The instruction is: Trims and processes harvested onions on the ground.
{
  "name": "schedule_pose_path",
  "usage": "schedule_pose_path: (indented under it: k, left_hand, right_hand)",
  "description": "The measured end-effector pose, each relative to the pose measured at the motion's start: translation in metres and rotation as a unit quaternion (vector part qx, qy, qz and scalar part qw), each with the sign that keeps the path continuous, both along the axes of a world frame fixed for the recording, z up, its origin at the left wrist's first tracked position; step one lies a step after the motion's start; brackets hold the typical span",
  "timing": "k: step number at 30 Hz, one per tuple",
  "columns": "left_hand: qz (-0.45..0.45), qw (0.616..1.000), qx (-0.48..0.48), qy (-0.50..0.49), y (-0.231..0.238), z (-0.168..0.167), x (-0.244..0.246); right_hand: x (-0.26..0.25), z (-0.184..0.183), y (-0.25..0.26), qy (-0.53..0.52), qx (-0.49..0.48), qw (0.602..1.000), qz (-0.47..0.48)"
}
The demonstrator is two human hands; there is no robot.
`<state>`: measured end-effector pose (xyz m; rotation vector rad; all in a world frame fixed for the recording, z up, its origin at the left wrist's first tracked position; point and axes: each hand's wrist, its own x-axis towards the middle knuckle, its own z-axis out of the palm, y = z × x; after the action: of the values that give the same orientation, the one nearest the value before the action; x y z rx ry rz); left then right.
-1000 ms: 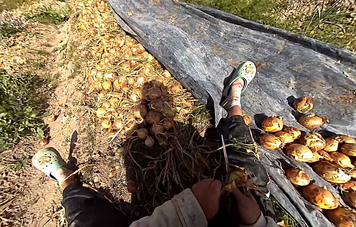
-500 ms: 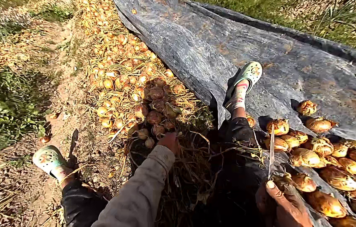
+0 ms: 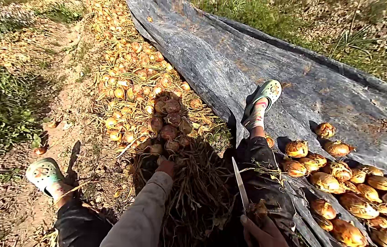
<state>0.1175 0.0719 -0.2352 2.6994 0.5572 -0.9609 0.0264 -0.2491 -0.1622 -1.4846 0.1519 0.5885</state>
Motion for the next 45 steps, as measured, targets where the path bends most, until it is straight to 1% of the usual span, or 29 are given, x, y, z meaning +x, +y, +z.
schedule_pose_path:
  k: [1, 2, 3, 4, 5, 7, 9, 11, 12, 14, 16, 18, 21, 22, 23, 24, 26, 27, 28, 29, 30, 31, 32, 33, 35, 37, 38, 41, 45]
  left_hand:
    - [0.018, 0.998, -0.029, -0.050, 0.002, 0.002, -0.012]
    - [0.046, 0.988, -0.070, -0.132, 0.003, 0.004, -0.028]
    - [0.077, 0.959, -0.119, -0.244, 0.001, 0.005, -0.046]
    - [0.089, 0.915, -0.163, -0.357, -0.004, 0.004, -0.063]
    - [0.084, 0.870, -0.194, -0.445, -0.013, 0.005, -0.078]
    - [0.048, 0.808, -0.217, -0.546, -0.042, 0.018, -0.102]
    - [-0.005, 0.773, -0.213, -0.597, -0.079, 0.029, -0.119]
    - [-0.094, 0.766, -0.181, -0.610, -0.113, 0.034, -0.131]
    - [-0.137, 0.766, -0.170, -0.604, -0.127, 0.035, -0.134]
    - [-0.192, 0.782, -0.172, -0.568, -0.144, 0.038, -0.139]
    - [-0.218, 0.807, -0.196, -0.513, -0.149, 0.042, -0.139]
    - [-0.225, 0.837, -0.234, -0.440, -0.152, 0.052, -0.132]
    - [-0.242, 0.876, -0.301, -0.290, -0.158, 0.074, -0.102]
    - [-0.268, 0.869, -0.317, -0.268, -0.161, 0.078, -0.088]
    - [-0.301, 0.850, -0.322, -0.288, -0.166, 0.079, -0.074]
    - [-0.330, 0.821, -0.323, -0.336, -0.173, 0.080, -0.061]
    - [-0.349, 0.738, -0.297, -0.495, -0.189, 0.080, -0.037]
    - [-0.333, 0.730, -0.280, -0.528, -0.193, 0.082, -0.024]
    - [-0.297, 0.767, -0.271, -0.500, -0.190, 0.089, -0.013]
    - [-0.251, 0.824, -0.255, -0.440, -0.178, 0.094, -0.001]
    - [-0.210, 0.887, -0.219, -0.348, -0.160, 0.100, 0.010]
    - [-0.180, 0.942, -0.163, -0.230, -0.137, 0.107, 0.024]
    - [-0.153, 0.971, -0.105, -0.153, -0.113, 0.106, 0.035]
    - [-0.132, 0.984, -0.046, -0.110, -0.085, 0.096, 0.042]
    - [-0.104, 0.992, 0.037, -0.062, -0.023, 0.064, 0.046]
    - [-0.094, 0.992, 0.081, -0.016, 0.031, 0.039, 0.038]
    - [-0.093, 0.991, 0.093, -0.006, 0.050, 0.028, 0.032]
    - [-0.092, 0.989, 0.113, 0.037, 0.068, 0.015, 0.020]
    - [-0.093, 0.989, 0.102, 0.052, 0.058, 0.030, 0.008]
  right_hand:
    - [-0.002, -0.003, 0.001, 0.004, -0.003, 1.000, 0.011]
    - [-0.004, -0.006, 0.002, 0.009, -0.008, 1.000, 0.022]
    - [-0.005, -0.009, 0.003, 0.015, -0.016, 0.999, 0.034]
    - [-0.004, -0.012, 0.005, 0.022, -0.023, 0.999, 0.044]
    - [-0.003, -0.016, 0.008, 0.023, -0.030, 0.998, 0.053]
    - [0.001, -0.022, 0.016, 0.016, -0.052, 0.996, 0.074]
    - [0.005, -0.026, 0.024, 0.019, -0.070, 0.993, 0.094]
    - [0.001, -0.031, 0.029, 0.014, -0.028, 0.996, 0.079]
    - [-0.004, -0.034, 0.030, 0.002, 0.017, 0.999, 0.043]
    - [-0.011, -0.044, 0.030, 0.001, 0.105, 0.993, -0.046]
    - [-0.013, -0.046, 0.025, 0.016, 0.125, 0.988, -0.090]
    - [-0.016, -0.042, 0.022, 0.021, 0.119, 0.986, -0.119]
    - [-0.010, -0.038, 0.016, -0.029, 0.108, 0.978, -0.175]
    - [-0.005, -0.035, 0.013, -0.059, 0.093, 0.975, -0.195]
    - [0.000, -0.032, 0.009, -0.095, 0.082, 0.968, -0.218]
    - [0.007, -0.030, 0.003, -0.135, 0.082, 0.959, -0.236]
    - [0.023, -0.022, -0.011, -0.215, 0.098, 0.938, -0.254]
    - [0.030, -0.013, -0.020, -0.225, 0.078, 0.938, -0.253]
    - [0.037, -0.004, -0.031, -0.214, 0.063, 0.943, -0.246]
    - [0.043, 0.003, -0.042, -0.211, 0.050, 0.947, -0.236]
    - [0.046, 0.006, -0.053, -0.216, 0.032, 0.947, -0.236]
    - [0.050, 0.007, -0.061, -0.221, 0.018, 0.944, -0.243]
    - [0.052, 0.006, -0.067, -0.217, 0.014, 0.944, -0.248]
    - [0.051, 0.004, -0.070, -0.202, 0.015, 0.948, -0.247]
    - [0.045, -0.009, -0.075, -0.143, 0.028, 0.964, -0.223]
    - [0.034, -0.021, -0.071, -0.082, 0.063, 0.976, -0.194]
    - [0.029, -0.023, -0.063, -0.057, 0.076, 0.978, -0.184]
    - [0.020, -0.022, -0.036, 0.018, 0.083, 0.986, -0.146]
    - [0.012, -0.014, -0.001, 0.082, 0.057, 0.995, -0.012]
